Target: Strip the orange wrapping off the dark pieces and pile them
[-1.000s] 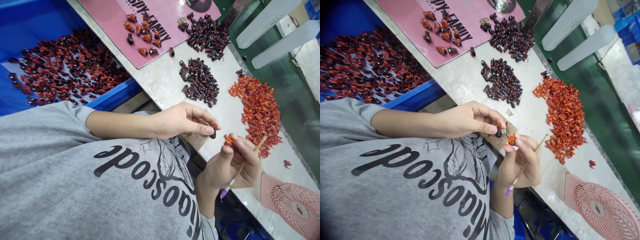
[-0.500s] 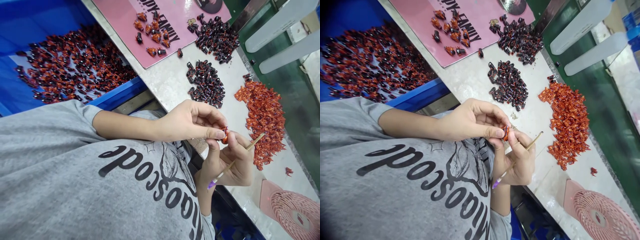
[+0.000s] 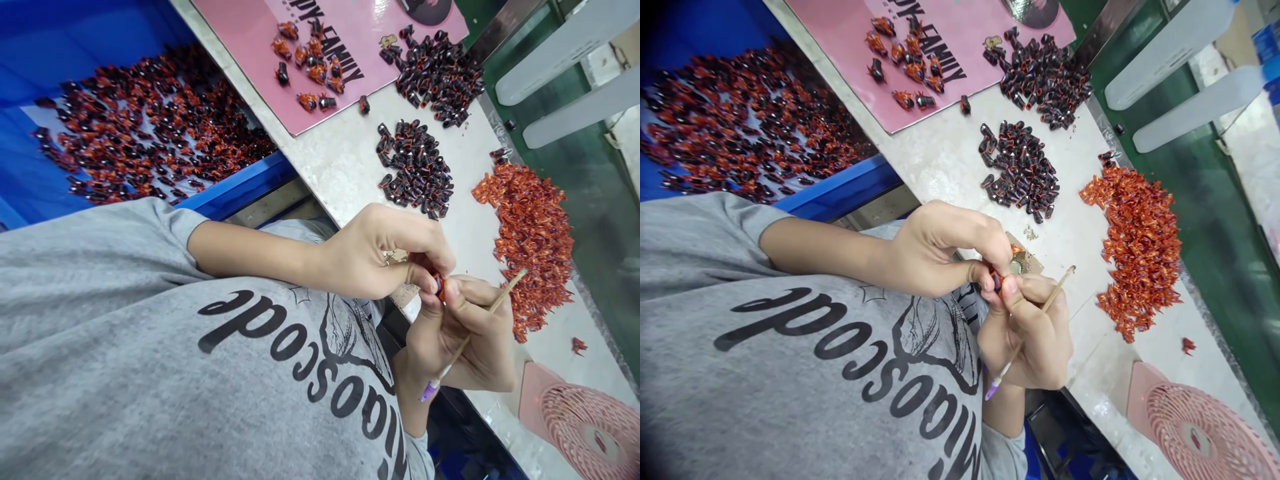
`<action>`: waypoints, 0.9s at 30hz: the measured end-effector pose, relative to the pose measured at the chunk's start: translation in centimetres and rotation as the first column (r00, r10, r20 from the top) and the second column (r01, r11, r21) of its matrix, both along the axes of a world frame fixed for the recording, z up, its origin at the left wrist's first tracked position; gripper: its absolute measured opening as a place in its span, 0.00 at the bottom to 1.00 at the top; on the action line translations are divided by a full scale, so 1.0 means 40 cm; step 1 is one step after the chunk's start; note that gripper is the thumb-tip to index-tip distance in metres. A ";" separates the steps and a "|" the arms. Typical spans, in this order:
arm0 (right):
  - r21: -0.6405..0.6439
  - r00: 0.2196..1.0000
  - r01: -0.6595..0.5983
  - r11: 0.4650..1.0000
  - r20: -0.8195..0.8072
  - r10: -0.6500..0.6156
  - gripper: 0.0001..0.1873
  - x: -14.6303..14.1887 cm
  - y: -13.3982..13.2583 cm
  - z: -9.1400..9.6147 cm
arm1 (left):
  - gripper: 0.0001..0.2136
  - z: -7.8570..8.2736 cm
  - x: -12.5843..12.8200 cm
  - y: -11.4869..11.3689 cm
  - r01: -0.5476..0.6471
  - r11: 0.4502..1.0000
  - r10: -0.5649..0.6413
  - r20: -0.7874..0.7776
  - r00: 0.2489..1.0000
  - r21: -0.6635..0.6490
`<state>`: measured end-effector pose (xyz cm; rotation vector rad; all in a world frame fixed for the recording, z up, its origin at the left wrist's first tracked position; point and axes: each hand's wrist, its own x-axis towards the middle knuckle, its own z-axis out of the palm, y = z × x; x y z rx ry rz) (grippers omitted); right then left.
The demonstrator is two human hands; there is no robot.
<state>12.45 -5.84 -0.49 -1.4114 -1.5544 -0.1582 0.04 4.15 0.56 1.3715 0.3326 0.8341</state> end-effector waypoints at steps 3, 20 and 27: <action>0.148 0.998 -0.016 0.989 -0.057 0.025 0.08 0.000 0.010 0.010 | 0.06 -0.006 0.005 0.001 0.008 1.000 -0.007 0.028 1.000 -0.027; 0.021 0.979 -0.050 0.999 -0.199 0.053 0.23 0.019 0.004 0.015 | 0.11 -0.055 0.024 0.011 0.526 0.501 -0.300 0.432 0.851 -0.687; 0.004 0.994 -0.046 0.999 -0.099 0.047 0.20 0.020 0.003 0.032 | 0.14 -0.061 0.022 0.014 0.532 0.509 -0.331 0.417 0.846 -0.677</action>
